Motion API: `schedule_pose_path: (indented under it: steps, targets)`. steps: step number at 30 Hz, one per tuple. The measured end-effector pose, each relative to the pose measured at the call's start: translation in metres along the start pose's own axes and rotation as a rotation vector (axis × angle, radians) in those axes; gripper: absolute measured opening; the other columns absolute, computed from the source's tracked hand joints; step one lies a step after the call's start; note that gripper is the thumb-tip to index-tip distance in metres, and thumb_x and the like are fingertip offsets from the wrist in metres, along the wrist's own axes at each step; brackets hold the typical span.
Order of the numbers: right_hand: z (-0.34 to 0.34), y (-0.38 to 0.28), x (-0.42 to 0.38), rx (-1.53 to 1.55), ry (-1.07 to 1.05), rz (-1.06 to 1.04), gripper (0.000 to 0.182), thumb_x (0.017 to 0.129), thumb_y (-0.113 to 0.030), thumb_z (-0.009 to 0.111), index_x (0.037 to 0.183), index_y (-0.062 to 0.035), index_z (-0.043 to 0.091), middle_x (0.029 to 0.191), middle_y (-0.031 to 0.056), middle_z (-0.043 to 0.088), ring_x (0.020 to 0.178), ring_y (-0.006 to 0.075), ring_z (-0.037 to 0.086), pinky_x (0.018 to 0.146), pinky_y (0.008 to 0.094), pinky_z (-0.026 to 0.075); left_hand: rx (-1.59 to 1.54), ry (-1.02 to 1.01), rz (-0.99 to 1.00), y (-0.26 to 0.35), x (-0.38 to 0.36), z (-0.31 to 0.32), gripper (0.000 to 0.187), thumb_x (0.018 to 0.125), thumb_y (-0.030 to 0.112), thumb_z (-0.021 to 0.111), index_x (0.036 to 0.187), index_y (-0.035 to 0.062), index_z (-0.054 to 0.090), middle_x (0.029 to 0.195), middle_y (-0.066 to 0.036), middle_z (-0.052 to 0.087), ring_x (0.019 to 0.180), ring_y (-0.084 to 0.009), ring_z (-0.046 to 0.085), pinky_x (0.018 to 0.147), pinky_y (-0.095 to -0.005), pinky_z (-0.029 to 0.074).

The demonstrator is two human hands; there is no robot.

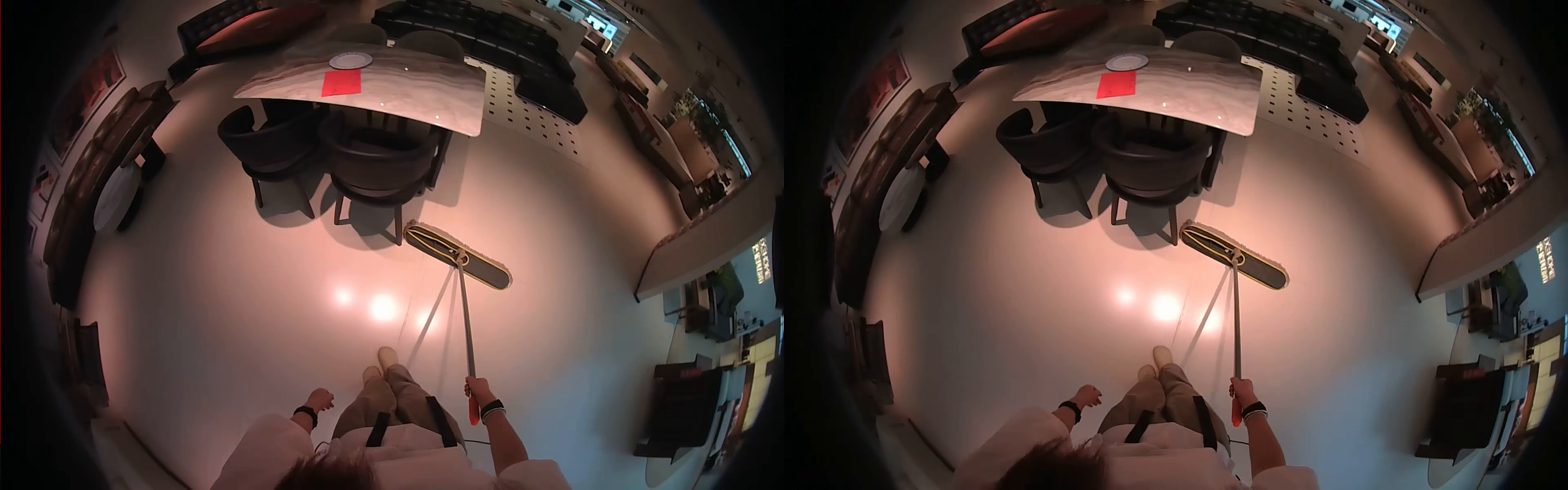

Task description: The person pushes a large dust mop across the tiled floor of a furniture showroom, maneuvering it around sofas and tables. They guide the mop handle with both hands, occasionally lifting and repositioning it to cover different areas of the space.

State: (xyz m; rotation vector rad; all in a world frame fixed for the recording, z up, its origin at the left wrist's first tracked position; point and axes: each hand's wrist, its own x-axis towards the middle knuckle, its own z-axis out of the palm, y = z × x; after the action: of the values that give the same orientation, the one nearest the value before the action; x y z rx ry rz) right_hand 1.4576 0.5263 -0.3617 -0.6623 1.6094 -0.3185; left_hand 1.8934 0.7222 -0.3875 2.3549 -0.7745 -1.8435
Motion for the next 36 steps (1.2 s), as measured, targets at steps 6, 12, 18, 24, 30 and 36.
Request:
schedule_pose_path:
  steps: [6,12,18,24,30,36]
  targets:
    - [-0.01,0.077,-0.106,-0.147,0.036,0.012,0.017,0.073,-0.015,0.052,0.066,0.0012,0.049,0.053,0.006,0.049,0.043,0.0146,0.047,0.042,0.0273,0.041,0.203,0.058,0.253,0.1,0.034,0.013,0.026,0.069,0.017,0.04,0.063,-0.0011,0.057,0.056,-0.01,0.058,0.049,-0.0171,0.054,0.048,-0.0289,0.044]
    - [-0.02,0.126,-0.249,0.643,-0.355,0.284,0.01,0.078,-0.012,0.048,0.083,-0.0039,0.044,0.061,0.0006,0.044,0.052,0.0103,0.045,0.043,0.0228,0.038,0.264,-0.266,0.276,0.163,0.02,0.124,0.031,0.077,0.026,0.039,0.076,0.0,0.055,0.067,-0.01,0.058,0.056,-0.0176,0.054,0.049,-0.0279,0.045]
    - [-0.097,0.179,-0.306,0.491,-0.336,0.194,0.009,0.078,-0.012,0.048,0.084,-0.0052,0.045,0.062,-0.0014,0.043,0.053,0.0074,0.042,0.045,0.02,0.037,0.128,-0.511,-0.015,0.169,-0.023,0.299,0.043,0.08,0.039,0.034,0.091,-0.0003,0.049,0.078,-0.015,0.058,0.069,-0.0211,0.057,0.057,-0.0304,0.047]
    - [-0.126,0.211,-0.377,-0.109,-0.04,0.069,0.027,0.07,-0.022,0.054,0.083,0.0015,0.05,0.068,0.0092,0.054,0.066,0.0181,0.053,0.059,0.0297,0.042,-0.674,-0.513,-0.35,0.156,-0.039,0.452,0.041,0.075,0.042,0.041,0.088,0.0029,0.044,0.068,-0.011,0.055,0.057,-0.0214,0.054,0.048,-0.0356,0.045]
    - [-0.155,0.231,-0.424,-0.196,0.066,0.02,0.025,0.065,-0.018,0.054,0.077,0.0029,0.048,0.063,0.0176,0.055,0.064,0.0296,0.056,0.059,0.0348,0.044,-0.834,-0.375,-0.627,0.116,-0.001,0.531,0.023,0.071,0.028,0.045,0.07,0.0053,0.043,0.052,-0.008,0.046,0.044,-0.0209,0.045,0.041,-0.037,0.039]
    - [-0.192,0.221,-0.437,0.016,0.049,0.095,0.02,0.064,-0.011,0.055,0.076,0.0032,0.048,0.06,0.0119,0.053,0.054,0.0195,0.055,0.048,0.029,0.044,-0.479,-0.61,-0.616,0.143,0.009,0.536,0.017,0.07,0.013,0.044,0.054,0.0068,0.042,0.043,-0.003,0.038,0.039,-0.0182,0.039,0.041,-0.0332,0.034]
